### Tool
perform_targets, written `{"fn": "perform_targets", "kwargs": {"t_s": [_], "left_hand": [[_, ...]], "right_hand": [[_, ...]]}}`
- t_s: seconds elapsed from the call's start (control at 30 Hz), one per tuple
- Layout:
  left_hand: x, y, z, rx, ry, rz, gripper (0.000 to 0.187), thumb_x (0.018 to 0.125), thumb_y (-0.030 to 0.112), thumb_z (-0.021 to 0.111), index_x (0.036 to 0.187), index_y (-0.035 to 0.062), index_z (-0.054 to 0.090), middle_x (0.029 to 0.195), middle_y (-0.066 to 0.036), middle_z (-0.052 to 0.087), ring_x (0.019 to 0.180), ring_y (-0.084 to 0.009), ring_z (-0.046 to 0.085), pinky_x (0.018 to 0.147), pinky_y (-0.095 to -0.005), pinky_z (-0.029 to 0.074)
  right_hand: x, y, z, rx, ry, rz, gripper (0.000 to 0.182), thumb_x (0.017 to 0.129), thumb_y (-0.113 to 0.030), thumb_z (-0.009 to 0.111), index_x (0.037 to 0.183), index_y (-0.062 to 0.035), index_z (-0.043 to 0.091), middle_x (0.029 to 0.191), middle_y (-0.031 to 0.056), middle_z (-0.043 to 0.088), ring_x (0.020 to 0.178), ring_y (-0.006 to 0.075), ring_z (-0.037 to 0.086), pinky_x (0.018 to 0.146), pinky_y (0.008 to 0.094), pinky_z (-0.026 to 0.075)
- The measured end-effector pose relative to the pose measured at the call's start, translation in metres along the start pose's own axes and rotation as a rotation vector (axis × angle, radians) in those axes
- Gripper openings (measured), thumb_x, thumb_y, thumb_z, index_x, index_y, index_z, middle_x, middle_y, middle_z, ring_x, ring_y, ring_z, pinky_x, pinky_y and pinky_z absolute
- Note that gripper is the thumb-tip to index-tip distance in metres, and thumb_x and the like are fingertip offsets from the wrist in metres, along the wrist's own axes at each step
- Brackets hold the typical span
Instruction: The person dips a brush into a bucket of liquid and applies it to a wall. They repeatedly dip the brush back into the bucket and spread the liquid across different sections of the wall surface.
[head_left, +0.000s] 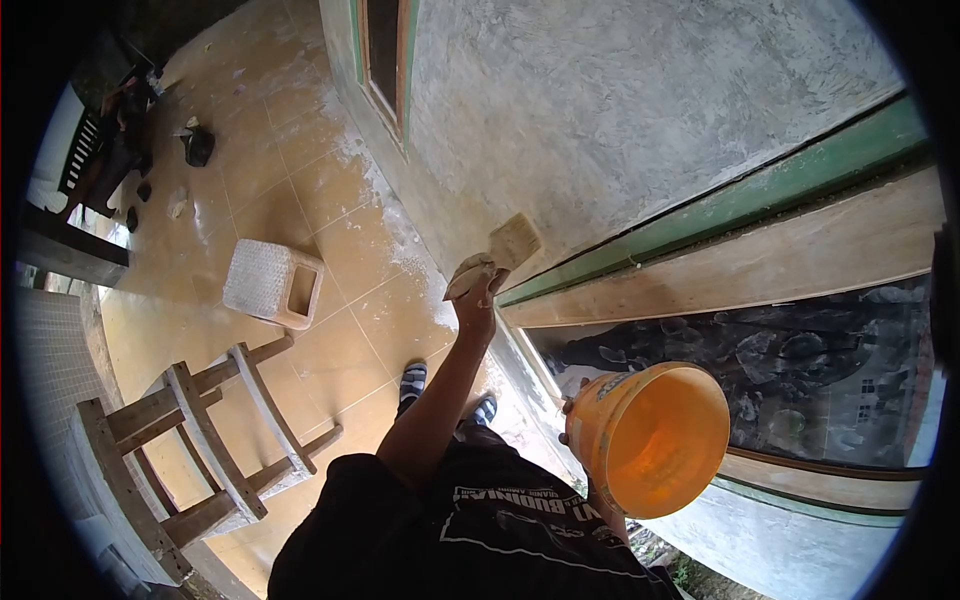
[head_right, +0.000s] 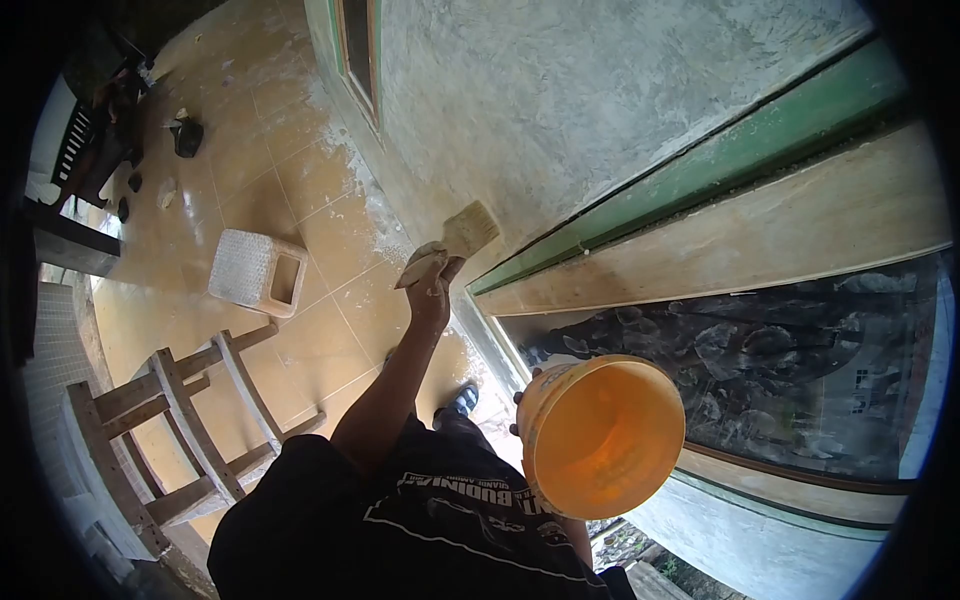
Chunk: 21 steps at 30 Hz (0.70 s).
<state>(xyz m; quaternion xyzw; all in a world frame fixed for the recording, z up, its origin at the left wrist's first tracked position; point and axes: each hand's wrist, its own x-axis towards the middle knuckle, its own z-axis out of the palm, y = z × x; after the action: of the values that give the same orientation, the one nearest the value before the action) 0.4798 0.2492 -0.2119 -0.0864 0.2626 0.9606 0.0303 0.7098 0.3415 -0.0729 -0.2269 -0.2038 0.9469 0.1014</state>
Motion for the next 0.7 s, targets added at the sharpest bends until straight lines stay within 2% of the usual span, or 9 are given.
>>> {"fn": "perform_targets", "kwargs": {"t_s": [0.1, 0.2, 0.23, 0.3, 0.37, 0.43, 0.57, 0.63, 0.7], "left_hand": [[0.007, -0.032, -0.044, 0.111, 0.059, -0.017, 0.012, 0.080, -0.003, 0.055, 0.092, -0.0004, 0.056, 0.091, -0.008, 0.056, 0.089, -0.0191, 0.059, 0.084, -0.0347, 0.052], [0.001, -0.045, -0.036, 0.129, 0.017, -0.162, 0.011, 0.080, -0.003, 0.055, 0.091, -0.0006, 0.056, 0.091, -0.008, 0.056, 0.091, -0.0191, 0.059, 0.087, -0.0366, 0.051], [-0.004, -0.032, -0.017, 0.127, 0.025, -0.168, 0.011, 0.080, -0.003, 0.055, 0.091, -0.0006, 0.056, 0.091, -0.008, 0.056, 0.091, -0.0191, 0.059, 0.087, -0.0366, 0.051], [-0.011, -0.006, 0.009, 0.048, -0.093, -0.043, 0.013, 0.080, -0.003, 0.052, 0.092, 0.0020, 0.053, 0.095, -0.008, 0.053, 0.091, -0.0219, 0.058, 0.087, -0.0382, 0.050], [-0.009, 0.004, 0.003, 0.011, -0.110, -0.060, 0.014, 0.080, -0.003, 0.052, 0.093, 0.0011, 0.052, 0.097, -0.009, 0.053, 0.092, -0.0225, 0.058, 0.088, -0.0397, 0.050], [-0.003, -0.005, -0.015, 0.003, 0.024, 0.007, 0.010, 0.079, -0.004, 0.055, 0.089, -0.0006, 0.056, 0.093, -0.010, 0.056, 0.090, -0.0202, 0.059, 0.085, -0.0374, 0.052], [0.016, -0.065, -0.074, 0.155, 0.152, -0.117, 0.012, 0.079, -0.006, 0.054, 0.089, 0.0004, 0.057, 0.092, -0.009, 0.057, 0.087, -0.0188, 0.059, 0.084, -0.0362, 0.052], [0.010, -0.069, -0.055, 0.067, 0.085, -0.076, 0.014, 0.079, -0.004, 0.056, 0.091, 0.0028, 0.055, 0.093, -0.009, 0.054, 0.087, -0.0206, 0.059, 0.080, -0.0356, 0.053], [-0.006, -0.034, -0.007, -0.013, 0.026, -0.134, 0.013, 0.080, -0.004, 0.055, 0.091, 0.0027, 0.055, 0.093, -0.009, 0.054, 0.088, -0.0213, 0.059, 0.082, -0.0364, 0.053]], "right_hand": [[-0.004, 0.000, -0.002, 0.003, -0.001, -0.008, 0.055, 0.093, -0.043, 0.040, 0.133, -0.0055, 0.033, 0.128, 0.0165, 0.043, 0.114, 0.0284, 0.048, 0.092, 0.0423, 0.045], [0.001, 0.005, 0.002, -0.010, -0.002, -0.016, 0.055, 0.092, -0.043, 0.040, 0.133, -0.0055, 0.033, 0.128, 0.0166, 0.043, 0.114, 0.0287, 0.048, 0.092, 0.0425, 0.045], [-0.003, 0.004, -0.001, -0.014, 0.006, -0.015, 0.055, 0.092, -0.043, 0.040, 0.133, -0.0054, 0.033, 0.128, 0.0167, 0.043, 0.114, 0.0287, 0.048, 0.092, 0.0426, 0.045], [-0.002, 0.007, 0.002, -0.014, 0.031, -0.011, 0.056, 0.092, -0.043, 0.040, 0.133, -0.0054, 0.033, 0.128, 0.0168, 0.043, 0.114, 0.0289, 0.048, 0.092, 0.0427, 0.045], [0.000, 0.010, 0.005, -0.017, 0.032, -0.014, 0.056, 0.092, -0.043, 0.040, 0.133, -0.0053, 0.033, 0.128, 0.0169, 0.043, 0.114, 0.0290, 0.048, 0.092, 0.0428, 0.045], [0.000, 0.010, 0.006, -0.018, 0.028, -0.028, 0.056, 0.092, -0.043, 0.040, 0.133, -0.0053, 0.033, 0.127, 0.0170, 0.043, 0.114, 0.0291, 0.048, 0.092, 0.0429, 0.045], [-0.004, 0.010, 0.009, -0.030, 0.013, -0.041, 0.056, 0.092, -0.043, 0.040, 0.133, -0.0052, 0.033, 0.127, 0.0173, 0.043, 0.114, 0.0294, 0.048, 0.092, 0.0431, 0.046], [-0.005, 0.011, 0.010, -0.039, 0.005, -0.048, 0.056, 0.092, -0.043, 0.040, 0.133, -0.0051, 0.033, 0.127, 0.0174, 0.043, 0.114, 0.0296, 0.048, 0.092, 0.0432, 0.046], [-0.009, 0.010, 0.010, -0.043, 0.016, -0.053, 0.056, 0.092, -0.043, 0.040, 0.133, -0.0051, 0.033, 0.127, 0.0175, 0.043, 0.113, 0.0297, 0.048, 0.091, 0.0433, 0.046]]}}
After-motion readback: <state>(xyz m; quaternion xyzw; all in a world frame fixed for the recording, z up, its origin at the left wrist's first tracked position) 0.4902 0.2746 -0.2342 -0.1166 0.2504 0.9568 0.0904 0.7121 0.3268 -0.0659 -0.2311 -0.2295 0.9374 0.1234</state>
